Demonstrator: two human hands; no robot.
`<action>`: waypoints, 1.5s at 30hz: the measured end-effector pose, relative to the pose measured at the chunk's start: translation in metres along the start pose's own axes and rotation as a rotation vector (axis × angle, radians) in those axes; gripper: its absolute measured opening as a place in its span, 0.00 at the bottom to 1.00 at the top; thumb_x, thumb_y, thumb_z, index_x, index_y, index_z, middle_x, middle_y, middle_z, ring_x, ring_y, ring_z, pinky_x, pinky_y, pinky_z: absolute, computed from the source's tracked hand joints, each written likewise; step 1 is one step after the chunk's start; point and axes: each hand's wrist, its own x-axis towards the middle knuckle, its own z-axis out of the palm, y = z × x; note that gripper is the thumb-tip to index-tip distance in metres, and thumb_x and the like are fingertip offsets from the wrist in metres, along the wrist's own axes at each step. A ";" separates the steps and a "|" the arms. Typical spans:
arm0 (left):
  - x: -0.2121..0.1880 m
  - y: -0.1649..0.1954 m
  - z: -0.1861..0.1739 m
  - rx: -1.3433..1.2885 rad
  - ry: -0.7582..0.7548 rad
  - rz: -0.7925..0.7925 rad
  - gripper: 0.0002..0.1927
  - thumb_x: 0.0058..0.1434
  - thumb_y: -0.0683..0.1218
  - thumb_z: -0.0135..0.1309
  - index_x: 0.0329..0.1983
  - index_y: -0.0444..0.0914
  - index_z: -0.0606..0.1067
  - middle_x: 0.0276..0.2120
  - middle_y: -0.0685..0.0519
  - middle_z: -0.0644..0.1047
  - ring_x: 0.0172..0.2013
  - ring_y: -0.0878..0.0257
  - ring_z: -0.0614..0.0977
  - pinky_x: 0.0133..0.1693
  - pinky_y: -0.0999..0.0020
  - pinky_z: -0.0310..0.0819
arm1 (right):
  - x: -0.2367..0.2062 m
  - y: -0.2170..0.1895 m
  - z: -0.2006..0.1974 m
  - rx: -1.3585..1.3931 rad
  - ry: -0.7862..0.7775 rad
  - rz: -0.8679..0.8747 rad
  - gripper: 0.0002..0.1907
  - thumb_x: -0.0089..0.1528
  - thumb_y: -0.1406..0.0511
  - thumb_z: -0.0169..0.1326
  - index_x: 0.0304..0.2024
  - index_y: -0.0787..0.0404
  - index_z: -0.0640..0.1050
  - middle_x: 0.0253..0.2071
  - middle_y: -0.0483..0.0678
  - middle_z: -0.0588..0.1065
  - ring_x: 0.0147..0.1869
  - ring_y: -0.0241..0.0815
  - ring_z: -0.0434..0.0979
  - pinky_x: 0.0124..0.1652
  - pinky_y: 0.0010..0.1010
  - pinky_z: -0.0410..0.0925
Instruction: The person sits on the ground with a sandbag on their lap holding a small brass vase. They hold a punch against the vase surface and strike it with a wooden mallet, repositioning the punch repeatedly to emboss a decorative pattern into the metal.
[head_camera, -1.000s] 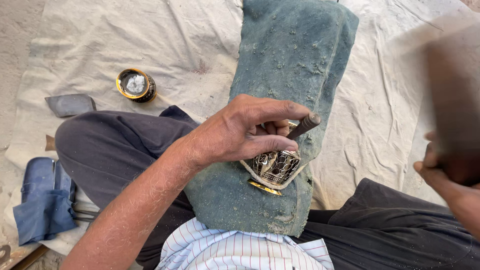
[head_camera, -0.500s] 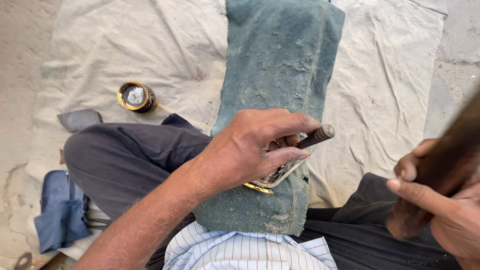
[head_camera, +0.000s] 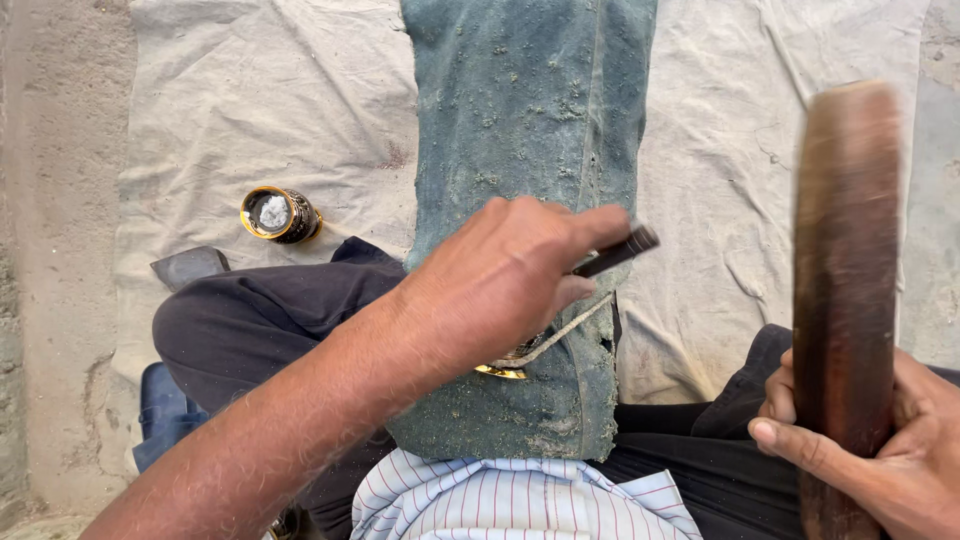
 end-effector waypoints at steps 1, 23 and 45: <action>0.002 0.003 0.002 0.059 -0.042 0.008 0.19 0.59 0.45 0.63 0.53 0.40 0.75 0.30 0.45 0.83 0.32 0.53 0.87 0.32 0.56 0.81 | -0.003 0.003 0.001 -0.005 -0.002 -0.048 0.30 0.52 0.71 0.70 0.53 0.65 0.70 0.32 0.55 0.76 0.39 0.50 0.84 0.40 0.43 0.79; -0.003 0.003 -0.005 0.051 -0.046 0.097 0.22 0.56 0.38 0.59 0.56 0.42 0.77 0.29 0.43 0.82 0.32 0.47 0.86 0.33 0.53 0.80 | -0.021 0.019 0.011 0.044 -0.046 -0.024 0.35 0.50 0.76 0.71 0.57 0.64 0.69 0.27 0.53 0.72 0.27 0.43 0.75 0.26 0.37 0.74; 0.000 0.011 -0.026 -0.020 -0.125 0.045 0.25 0.54 0.43 0.64 0.57 0.43 0.77 0.31 0.42 0.82 0.36 0.42 0.84 0.35 0.50 0.77 | -0.012 0.017 -0.005 0.177 -0.117 -0.057 0.33 0.51 0.77 0.73 0.55 0.64 0.72 0.28 0.47 0.72 0.30 0.36 0.73 0.33 0.29 0.70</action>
